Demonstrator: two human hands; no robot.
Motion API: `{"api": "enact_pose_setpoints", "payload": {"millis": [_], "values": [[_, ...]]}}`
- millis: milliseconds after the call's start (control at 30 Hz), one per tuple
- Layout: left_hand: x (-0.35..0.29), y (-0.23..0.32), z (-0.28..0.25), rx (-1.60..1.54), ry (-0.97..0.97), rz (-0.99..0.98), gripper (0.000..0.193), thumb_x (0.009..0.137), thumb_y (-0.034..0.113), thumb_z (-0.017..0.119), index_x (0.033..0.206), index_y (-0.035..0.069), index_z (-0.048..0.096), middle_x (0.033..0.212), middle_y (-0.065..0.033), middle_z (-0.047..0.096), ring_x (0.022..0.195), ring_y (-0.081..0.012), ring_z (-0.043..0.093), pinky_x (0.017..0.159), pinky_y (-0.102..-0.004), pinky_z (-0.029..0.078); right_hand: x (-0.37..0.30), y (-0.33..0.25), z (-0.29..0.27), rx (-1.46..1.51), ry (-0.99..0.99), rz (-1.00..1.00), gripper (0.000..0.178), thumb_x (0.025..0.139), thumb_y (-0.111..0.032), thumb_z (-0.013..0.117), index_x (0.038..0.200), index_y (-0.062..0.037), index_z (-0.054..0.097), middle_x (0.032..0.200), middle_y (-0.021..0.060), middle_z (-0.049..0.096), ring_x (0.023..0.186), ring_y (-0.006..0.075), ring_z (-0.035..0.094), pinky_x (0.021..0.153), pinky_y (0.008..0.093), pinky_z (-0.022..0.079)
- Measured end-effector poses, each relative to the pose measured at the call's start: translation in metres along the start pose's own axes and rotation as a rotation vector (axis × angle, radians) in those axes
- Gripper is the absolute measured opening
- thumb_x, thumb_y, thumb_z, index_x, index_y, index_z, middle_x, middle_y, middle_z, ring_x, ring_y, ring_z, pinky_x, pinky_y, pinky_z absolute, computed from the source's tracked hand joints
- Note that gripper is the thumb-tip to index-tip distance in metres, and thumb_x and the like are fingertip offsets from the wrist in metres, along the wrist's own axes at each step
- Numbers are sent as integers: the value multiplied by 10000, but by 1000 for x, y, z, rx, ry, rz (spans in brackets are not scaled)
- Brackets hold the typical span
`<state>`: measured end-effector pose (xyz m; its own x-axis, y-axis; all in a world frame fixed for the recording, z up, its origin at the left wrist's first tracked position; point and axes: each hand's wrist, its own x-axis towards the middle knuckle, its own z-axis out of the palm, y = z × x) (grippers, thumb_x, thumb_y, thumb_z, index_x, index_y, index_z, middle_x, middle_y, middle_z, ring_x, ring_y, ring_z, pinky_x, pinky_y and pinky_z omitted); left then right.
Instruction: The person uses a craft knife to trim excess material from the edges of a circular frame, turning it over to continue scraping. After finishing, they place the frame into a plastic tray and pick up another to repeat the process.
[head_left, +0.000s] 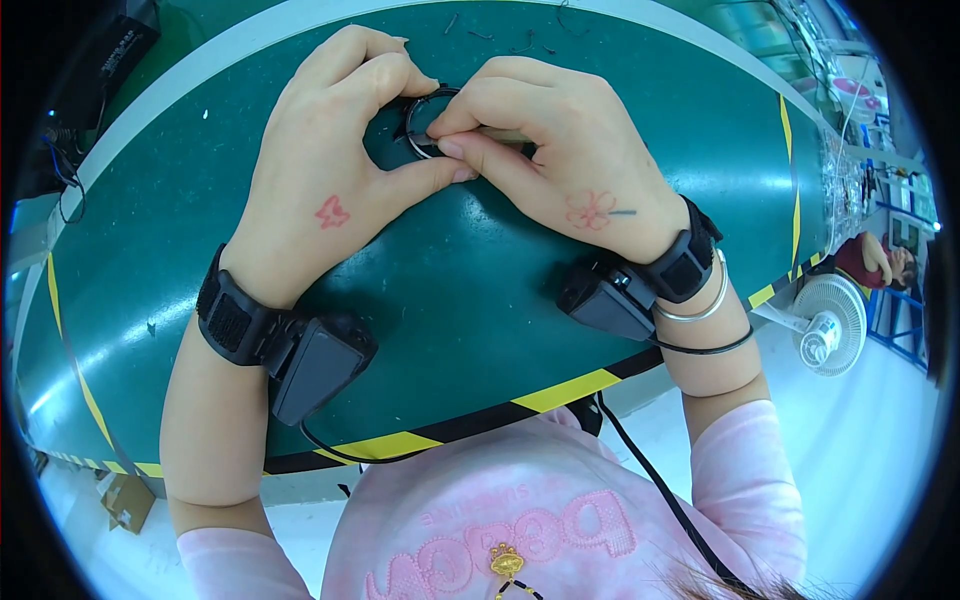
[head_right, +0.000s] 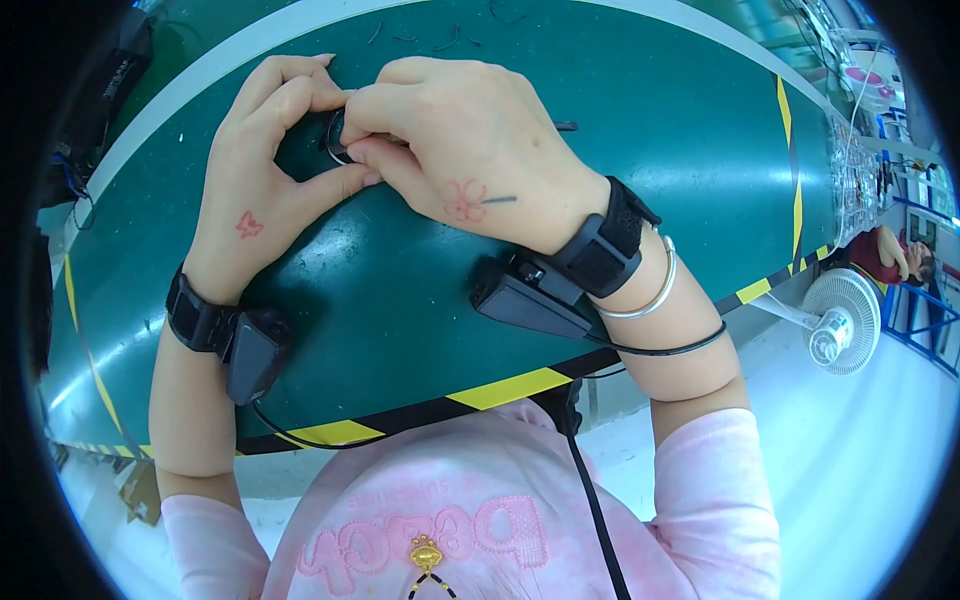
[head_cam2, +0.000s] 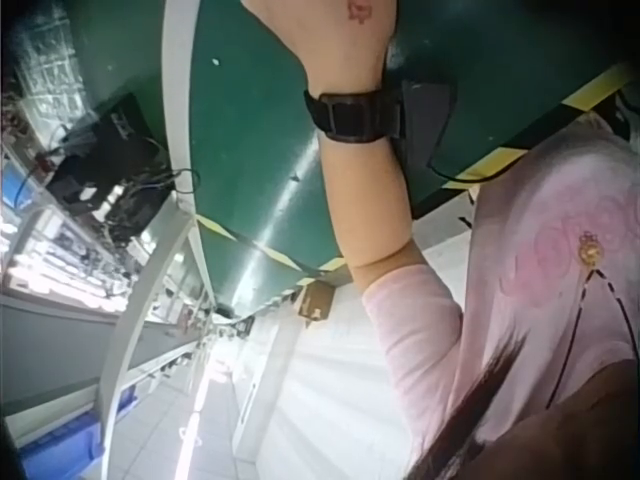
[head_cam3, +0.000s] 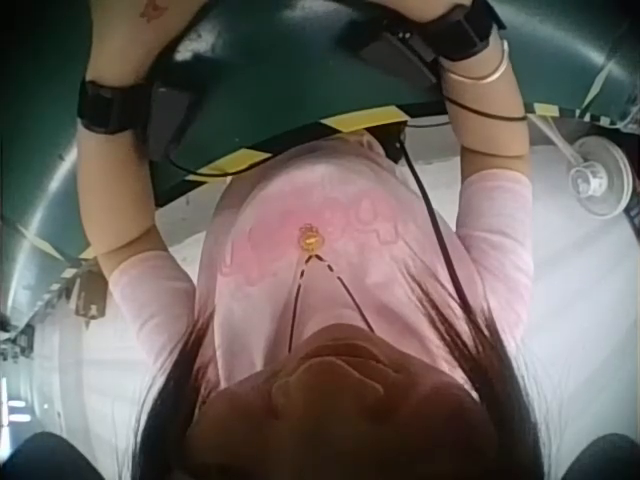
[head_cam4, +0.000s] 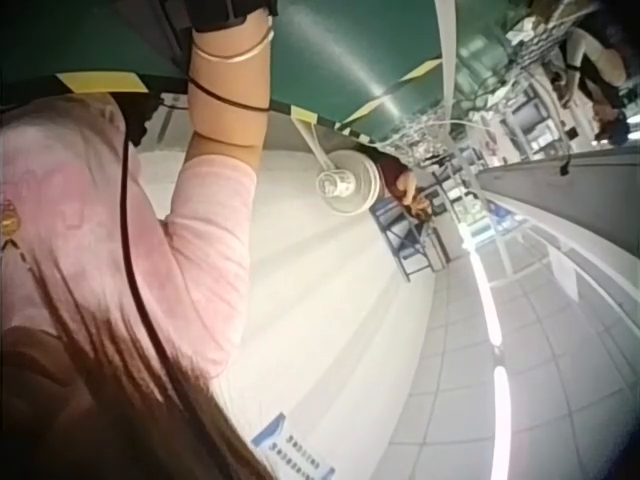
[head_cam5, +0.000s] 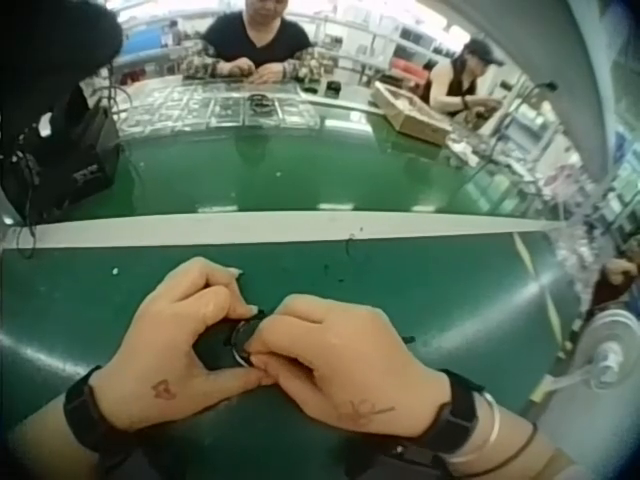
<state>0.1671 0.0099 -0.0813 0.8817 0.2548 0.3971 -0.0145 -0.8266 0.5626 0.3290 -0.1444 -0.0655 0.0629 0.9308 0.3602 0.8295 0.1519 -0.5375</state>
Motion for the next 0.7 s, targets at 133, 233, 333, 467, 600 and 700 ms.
{"api": "enact_pose_setpoints", "payload": {"millis": [133,233,333,467,600,700], "values": [[1,0,0,1,0,1,415,734,111,933,1067,51,692,1191,-94,646,1296,-324,627,1016,-392,552,0,-1,-3,26,-28,29,103,894,-32,778,989,-54,745,922,80,699,780,251,703,669,315,581],[0,0,0,-6,3,-13,413,735,110,932,1065,52,691,1194,-96,647,1296,-324,627,1013,-390,553,1,-6,2,-30,9,33,102,892,-32,780,985,-54,744,915,79,700,778,250,705,667,315,580],[0,0,0,-9,4,-14,409,737,110,930,1062,53,688,1195,-98,647,1294,-325,629,1008,-386,555,1,-4,2,-44,24,26,98,892,-32,779,981,-55,744,907,80,699,777,250,706,663,315,577],[1,1,1,-2,1,-8,403,739,109,927,1054,54,682,1194,-101,647,1288,-327,632,1000,-381,557,1,-2,0,-15,8,15,94,894,-32,776,978,-58,744,897,82,695,776,251,707,654,315,570],[3,5,2,13,3,-4,398,735,107,927,1040,52,678,1190,-102,647,1284,-327,634,996,-380,558,-1,-4,-2,-40,21,29,94,895,-33,774,981,-60,746,895,83,694,775,253,707,651,315,566],[6,11,6,8,5,-11,391,733,100,924,1033,51,677,1187,-103,647,1283,-325,634,996,-381,558,-5,-5,-4,-72,51,36,93,896,-34,773,981,-60,747,894,84,694,772,255,705,648,315,564]]}}
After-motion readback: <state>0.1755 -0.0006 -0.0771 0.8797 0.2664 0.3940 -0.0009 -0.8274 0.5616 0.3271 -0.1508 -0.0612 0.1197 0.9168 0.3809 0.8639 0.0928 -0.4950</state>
